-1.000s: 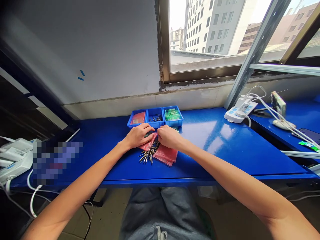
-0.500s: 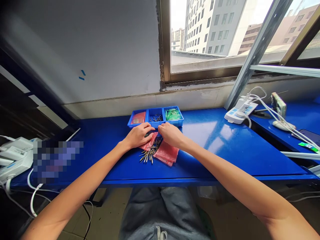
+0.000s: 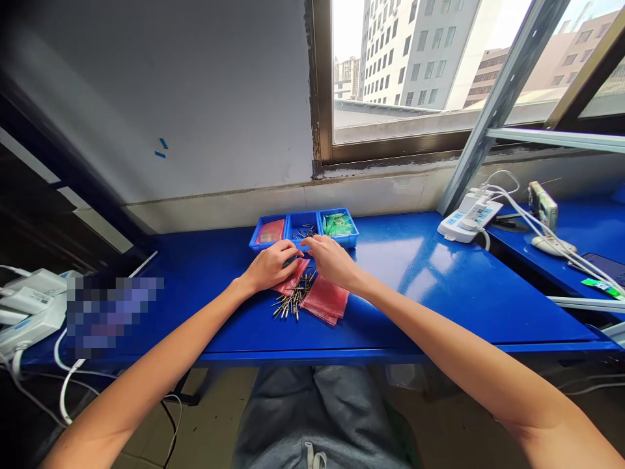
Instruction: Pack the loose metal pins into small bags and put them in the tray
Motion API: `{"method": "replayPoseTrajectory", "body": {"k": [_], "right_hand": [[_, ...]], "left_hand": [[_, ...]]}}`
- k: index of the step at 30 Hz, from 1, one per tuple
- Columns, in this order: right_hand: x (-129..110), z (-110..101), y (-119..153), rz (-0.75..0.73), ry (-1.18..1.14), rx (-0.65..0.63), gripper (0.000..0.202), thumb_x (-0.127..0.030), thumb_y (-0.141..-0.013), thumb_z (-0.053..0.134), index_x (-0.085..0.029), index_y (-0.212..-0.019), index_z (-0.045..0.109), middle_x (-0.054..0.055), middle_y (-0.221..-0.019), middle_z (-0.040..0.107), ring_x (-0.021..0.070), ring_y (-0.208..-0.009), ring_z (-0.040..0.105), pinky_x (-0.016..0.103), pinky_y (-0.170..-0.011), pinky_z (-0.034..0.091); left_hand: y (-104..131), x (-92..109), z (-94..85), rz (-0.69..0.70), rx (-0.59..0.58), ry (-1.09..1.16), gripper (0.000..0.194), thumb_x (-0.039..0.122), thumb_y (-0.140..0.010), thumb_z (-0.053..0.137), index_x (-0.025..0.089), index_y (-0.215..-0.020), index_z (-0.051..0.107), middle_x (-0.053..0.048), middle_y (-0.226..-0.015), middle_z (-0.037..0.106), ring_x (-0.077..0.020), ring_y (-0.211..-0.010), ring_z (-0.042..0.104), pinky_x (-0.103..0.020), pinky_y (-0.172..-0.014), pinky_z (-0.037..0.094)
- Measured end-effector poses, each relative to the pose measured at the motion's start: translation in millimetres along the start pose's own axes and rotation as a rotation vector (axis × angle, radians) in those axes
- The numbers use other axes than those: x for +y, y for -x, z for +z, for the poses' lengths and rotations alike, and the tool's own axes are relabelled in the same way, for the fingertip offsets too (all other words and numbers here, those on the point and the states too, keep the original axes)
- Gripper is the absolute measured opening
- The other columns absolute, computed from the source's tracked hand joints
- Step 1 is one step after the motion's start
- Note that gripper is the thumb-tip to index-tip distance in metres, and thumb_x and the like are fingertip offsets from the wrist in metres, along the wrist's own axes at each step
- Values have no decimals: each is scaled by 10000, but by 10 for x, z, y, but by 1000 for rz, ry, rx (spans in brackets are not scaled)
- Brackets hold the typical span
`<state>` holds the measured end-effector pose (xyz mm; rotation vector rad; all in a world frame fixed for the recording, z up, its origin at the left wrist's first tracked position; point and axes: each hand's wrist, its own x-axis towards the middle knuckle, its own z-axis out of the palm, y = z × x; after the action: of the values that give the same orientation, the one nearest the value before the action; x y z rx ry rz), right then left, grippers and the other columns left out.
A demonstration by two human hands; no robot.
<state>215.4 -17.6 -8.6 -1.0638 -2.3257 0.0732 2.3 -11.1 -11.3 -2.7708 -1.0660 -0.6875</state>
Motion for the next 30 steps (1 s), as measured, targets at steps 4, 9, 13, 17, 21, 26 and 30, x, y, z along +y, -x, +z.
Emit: {"method": "replayPoseTrajectory", "body": {"k": [4,9,13,17,21,26,30], "right_hand": [[-3,22,-16,-27,-56,52,266,-70,-978,442,-165,-984,690,77,-889,655,195,-843,581,302,-751,415],[-42,18,-14,-12,-160,91,231,-100,-973,446,-171,-929,661,69,-900,698,173,-804,601,290,-742,419],[-123,2,-2,39,-245,144,150,-126,-933,514,-195,-907,645,18,-812,714,139,-695,600,258,-667,405],[-168,8,0,56,-361,171,83,-156,-898,566,-205,-904,633,1,-776,719,135,-684,632,242,-643,425],[-168,11,-13,49,-403,187,77,-151,-880,568,-200,-856,622,6,-788,708,138,-710,628,252,-666,442],[-132,-12,-35,48,-349,218,107,-125,-884,576,-189,-845,652,20,-828,711,147,-750,619,267,-696,441],[-77,-18,-38,53,-283,210,131,-108,-893,601,-188,-826,681,23,-823,713,149,-744,606,275,-701,427]], "left_hand": [[0,-10,13,3,8,4,216,259,-1003,511,184,-1064,704,-77,-1051,664,-194,-942,657,-307,-818,553],[-2,-30,28,27,30,0,215,274,-1006,517,180,-1034,709,-81,-1054,675,-195,-952,656,-310,-826,549],[-1,-49,41,37,50,13,231,321,-1012,528,178,-1037,707,-80,-1035,678,-196,-941,654,-307,-806,545],[3,-58,49,50,66,10,224,320,-1008,531,173,-1004,701,-79,-1021,678,-199,-944,649,-306,-801,539],[2,-39,41,54,51,-6,225,285,-1015,501,169,-992,693,-81,-1018,676,-198,-935,648,-306,-799,538],[-3,-20,27,21,48,-20,281,280,-1046,438,158,-999,686,-90,-1023,682,-202,-938,654,-308,-803,533],[2,-64,38,-22,63,15,311,307,-1062,426,164,-982,690,-78,-960,685,-188,-872,663,-295,-779,524]]}}
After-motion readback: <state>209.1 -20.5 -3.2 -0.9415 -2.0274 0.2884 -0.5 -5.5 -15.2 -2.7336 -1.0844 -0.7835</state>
